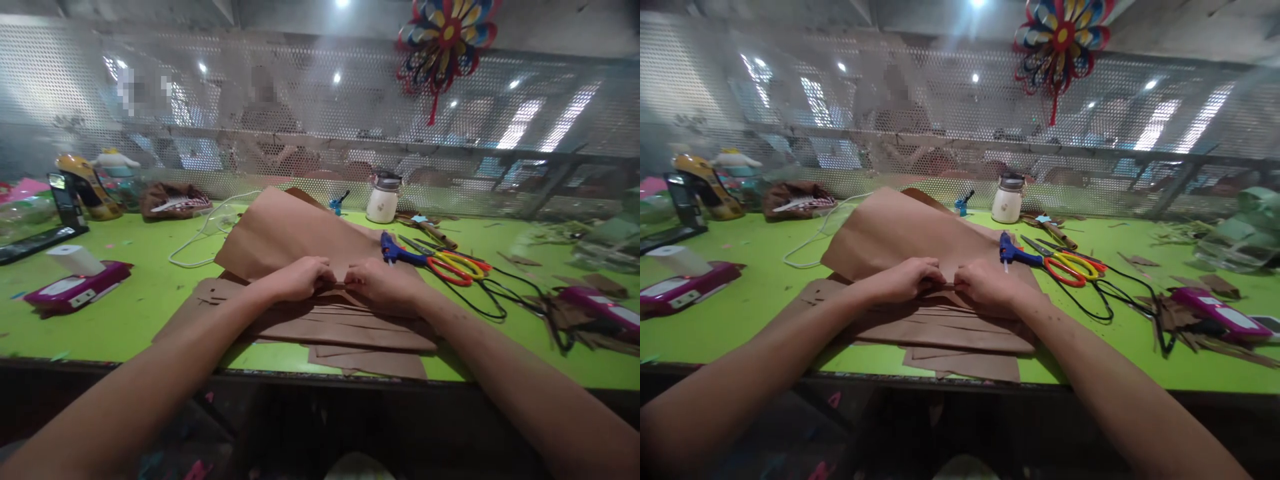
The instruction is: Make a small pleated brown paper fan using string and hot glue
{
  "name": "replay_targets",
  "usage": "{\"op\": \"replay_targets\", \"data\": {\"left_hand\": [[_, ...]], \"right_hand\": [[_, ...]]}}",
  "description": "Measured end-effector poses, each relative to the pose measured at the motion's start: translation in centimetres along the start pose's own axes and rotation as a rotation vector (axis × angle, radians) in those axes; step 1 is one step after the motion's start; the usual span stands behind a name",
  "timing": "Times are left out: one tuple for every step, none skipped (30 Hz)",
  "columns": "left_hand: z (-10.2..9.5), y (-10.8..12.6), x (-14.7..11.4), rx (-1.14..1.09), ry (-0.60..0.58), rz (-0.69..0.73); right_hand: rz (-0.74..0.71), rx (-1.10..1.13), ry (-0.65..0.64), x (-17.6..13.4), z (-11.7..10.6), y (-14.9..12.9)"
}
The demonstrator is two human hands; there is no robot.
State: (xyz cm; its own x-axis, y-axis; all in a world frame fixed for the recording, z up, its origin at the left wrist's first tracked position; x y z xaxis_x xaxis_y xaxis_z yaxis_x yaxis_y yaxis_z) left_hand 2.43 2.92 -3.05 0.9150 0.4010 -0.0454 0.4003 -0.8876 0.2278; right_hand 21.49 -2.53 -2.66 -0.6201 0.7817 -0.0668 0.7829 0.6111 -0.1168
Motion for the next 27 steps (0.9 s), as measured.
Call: {"op": "replay_targets", "data": {"left_hand": [[-0.1, 0.0, -0.1, -0.002, -0.006, 0.001], [-0.2, 0.1, -0.1, -0.003, -0.011, 0.0], [-0.2, 0.1, -0.2, -0.005, -0.015, -0.001], [-0.3, 0.1, -0.2, -0.006, -0.017, 0.0], [-0.3, 0.1, -0.3, -0.007, -0.017, 0.001], [-0.3, 0.2, -0.3, -0.008, -0.019, 0.003], [-0.3, 0.2, -0.3, -0.012, -0.019, 0.005], [-0.3, 0.2, -0.4, -0.018, -0.02, 0.006], [-0.3, 0.3, -0.4, -0.026, -0.02, 0.005], [-0.4, 0.3, -0.4, -0.033, -0.019, 0.003], [-0.4, 0.4, -0.5, -0.04, -0.016, 0.001], [-0.4, 0.5, -0.5, -0.045, -0.014, -0.001], [-0.4, 0.5, -0.5, -0.049, -0.012, -0.001], [-0.5, 0.6, -0.5, -0.052, -0.011, 0.002], [-0.5, 0.6, -0.5, -0.054, -0.009, 0.006], [-0.5, 0.7, -0.6, -0.054, -0.005, 0.013], [-0.5, 0.7, -0.6, -0.053, 0.0, 0.021], [-0.4, 0.7, -0.6, -0.051, 0.004, 0.027], [-0.4, 0.7, -0.6, -0.048, 0.006, 0.03], [-0.4, 0.7, -0.6, -0.045, 0.005, 0.03], [-0.4, 0.6, -0.7, -0.042, 0.002, 0.027], [-0.4, 0.6, -0.7, -0.04, -0.003, 0.024], [-0.4, 0.6, -0.7, -0.035, -0.008, 0.022], [-0.4, 0.6, -0.7, -0.029, -0.012, 0.023], [-0.5, 0.6, -0.7, -0.019, -0.013, 0.028], [-0.5, 0.6, -0.7, -0.007, -0.012, 0.033], [-0.5, 0.6, -0.8, 0.007, -0.012, 0.038]], "right_hand": [[-0.011, -0.01, 0.0, 0.0, 0.0, 0.0], [-0.02, -0.017, 0.0, -0.1, -0.1, 0.0], [-0.028, -0.019, -0.002, -0.2, -0.1, 0.0], [-0.033, -0.018, -0.004, -0.3, -0.2, -0.1], [-0.035, -0.014, -0.007, -0.4, -0.2, -0.1], [-0.033, -0.009, -0.012, -0.5, -0.2, -0.1], [-0.03, -0.004, -0.017, -0.5, -0.3, -0.1], [-0.028, 0.001, -0.019, -0.6, -0.3, -0.1], [-0.031, 0.005, -0.018, -0.7, -0.3, -0.1], [-0.039, 0.008, -0.013, -0.8, -0.3, -0.1], [-0.049, 0.012, -0.008, -0.8, -0.2, 0.0], [-0.056, 0.018, -0.003, -0.9, -0.1, 0.1], [-0.056, 0.023, -0.003, -0.9, -0.1, 0.2], [-0.048, 0.03, -0.008, -0.9, 0.0, 0.4], [-0.035, 0.036, -0.018, -0.9, 0.2, 0.5], [-0.022, 0.039, -0.029, -0.9, 0.3, 0.8], [-0.011, 0.039, -0.038, -0.8, 0.4, 1.0], [-0.003, 0.036, -0.045, -0.8, 0.5, 1.1], [0.0, 0.028, -0.05, -0.7, 0.5, 1.3], [-0.001, 0.018, -0.054, -0.7, 0.5, 1.4], [-0.004, 0.007, -0.058, -0.7, 0.5, 1.4], [-0.007, -0.004, -0.062, -0.7, 0.5, 1.4], [-0.013, -0.014, -0.066, -0.7, 0.5, 1.4], [-0.017, -0.022, -0.066, -0.8, 0.4, 1.2], [-0.018, -0.025, -0.061, -0.9, 0.4, 1.1], [-0.015, -0.025, -0.056, -1.0, 0.3, 1.0], [-0.009, -0.026, -0.051, -1.1, 0.3, 0.8]]}}
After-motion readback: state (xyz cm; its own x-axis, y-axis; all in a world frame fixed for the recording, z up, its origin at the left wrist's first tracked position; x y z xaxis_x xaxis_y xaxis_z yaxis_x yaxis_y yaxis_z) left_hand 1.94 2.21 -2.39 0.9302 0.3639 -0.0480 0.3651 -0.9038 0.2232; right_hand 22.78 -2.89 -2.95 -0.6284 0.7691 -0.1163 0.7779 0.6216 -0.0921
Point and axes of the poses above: each hand's wrist, its own x-axis towards the middle knuckle, its own z-axis out of the palm, y = z × x, the point moved 1 cm from there along x, towards the middle knuckle, and after that the axes turned 13 degrees about -y, right-handed, at the moved point
